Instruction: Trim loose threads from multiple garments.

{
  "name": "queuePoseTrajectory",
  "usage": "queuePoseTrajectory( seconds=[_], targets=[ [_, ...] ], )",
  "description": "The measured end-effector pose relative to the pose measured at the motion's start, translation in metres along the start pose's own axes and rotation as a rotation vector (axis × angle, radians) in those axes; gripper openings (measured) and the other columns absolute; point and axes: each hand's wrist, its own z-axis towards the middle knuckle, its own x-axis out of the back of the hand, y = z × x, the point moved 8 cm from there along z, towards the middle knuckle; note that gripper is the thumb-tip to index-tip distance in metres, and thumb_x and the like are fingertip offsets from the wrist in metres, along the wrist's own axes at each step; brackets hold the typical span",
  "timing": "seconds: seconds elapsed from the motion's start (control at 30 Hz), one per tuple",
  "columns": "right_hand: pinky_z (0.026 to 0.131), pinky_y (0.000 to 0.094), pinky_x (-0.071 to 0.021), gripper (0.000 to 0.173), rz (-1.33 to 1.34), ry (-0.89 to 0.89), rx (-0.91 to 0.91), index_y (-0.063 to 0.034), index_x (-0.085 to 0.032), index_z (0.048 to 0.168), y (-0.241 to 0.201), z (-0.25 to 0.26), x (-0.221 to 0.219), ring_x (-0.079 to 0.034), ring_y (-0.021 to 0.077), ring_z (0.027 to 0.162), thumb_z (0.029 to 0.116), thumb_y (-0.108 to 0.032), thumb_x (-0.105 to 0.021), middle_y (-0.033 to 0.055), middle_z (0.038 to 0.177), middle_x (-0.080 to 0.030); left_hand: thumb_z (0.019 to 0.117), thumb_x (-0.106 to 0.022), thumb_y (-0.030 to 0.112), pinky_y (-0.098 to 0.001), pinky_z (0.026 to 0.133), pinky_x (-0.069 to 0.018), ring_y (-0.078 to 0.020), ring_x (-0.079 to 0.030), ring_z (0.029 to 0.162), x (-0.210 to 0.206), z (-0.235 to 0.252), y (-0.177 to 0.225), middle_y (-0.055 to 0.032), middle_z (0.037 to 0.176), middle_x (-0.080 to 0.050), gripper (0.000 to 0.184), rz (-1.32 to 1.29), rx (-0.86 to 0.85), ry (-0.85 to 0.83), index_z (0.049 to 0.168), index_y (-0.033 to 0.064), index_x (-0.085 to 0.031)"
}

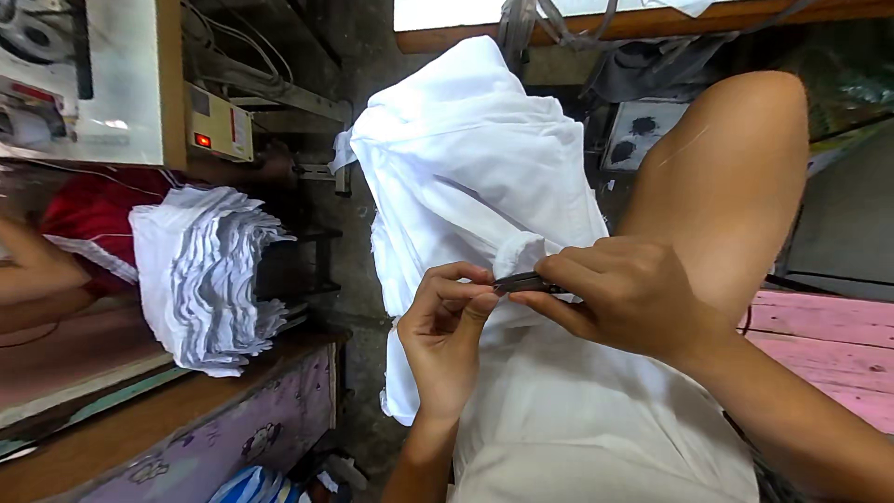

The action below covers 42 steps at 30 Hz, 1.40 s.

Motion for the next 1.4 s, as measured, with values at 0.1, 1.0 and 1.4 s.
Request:
queuePoseTrajectory(
  seconds=[0.1, 1.0, 1.4],
  targets=[
    [0.043, 0.028, -0.0253, 0.04, 0.068, 0.002, -0.019, -0.0071, -0.064, 0.074, 0.004, -0.001, 0.0, -0.042, 0.0121, 0.044, 0.103, -0.033, -0.054, 0.0008, 0.054, -0.048, 0.0907, -0.076, 0.017, -0.0283, 0.08, -0.0645, -0.0076, -0.072, 0.089, 0.0, 0.0, -0.002, 0.0049, 0.106, -0.071, 0.004, -0.023, 0.039, 0.001, 0.094, 0.0171, -0.075],
    [0.048, 0.0088, -0.0375, 0.008, 1.239, 0.032, -0.776, -0.0226, -0.073, 0.093, 0.041, -0.04, -0.045, -0.044, -0.0087, 0.05, 0.0963, -0.019, -0.067, -0.0172, 0.062, -0.056, 0.0981, -0.067, 0.026, -0.0435, 0.109, -0.0443, -0.0313, -0.048, 0.138, 0.067, 0.014, 0.033, -0.0262, 0.152, -0.043, 0.041, 1.059, -0.154, 0.015, 0.131, 0.0001, -0.065],
    [0.046, 0.0079, -0.0332, 0.01, 1.334, -0.054, -0.764, -0.0212, -0.074, 0.096, 0.032, -0.041, -0.054, -0.04, -0.01, 0.049, 0.0964, -0.029, -0.069, -0.0185, 0.059, -0.05, 0.0921, -0.074, 0.009, -0.0229, 0.095, -0.0513, -0.0121, -0.064, 0.107, -0.025, 0.009, 0.025, -0.0086, 0.106, -0.071, 0.014, 0.677, -0.354, -0.257, 0.103, 0.0013, -0.077]
  ],
)
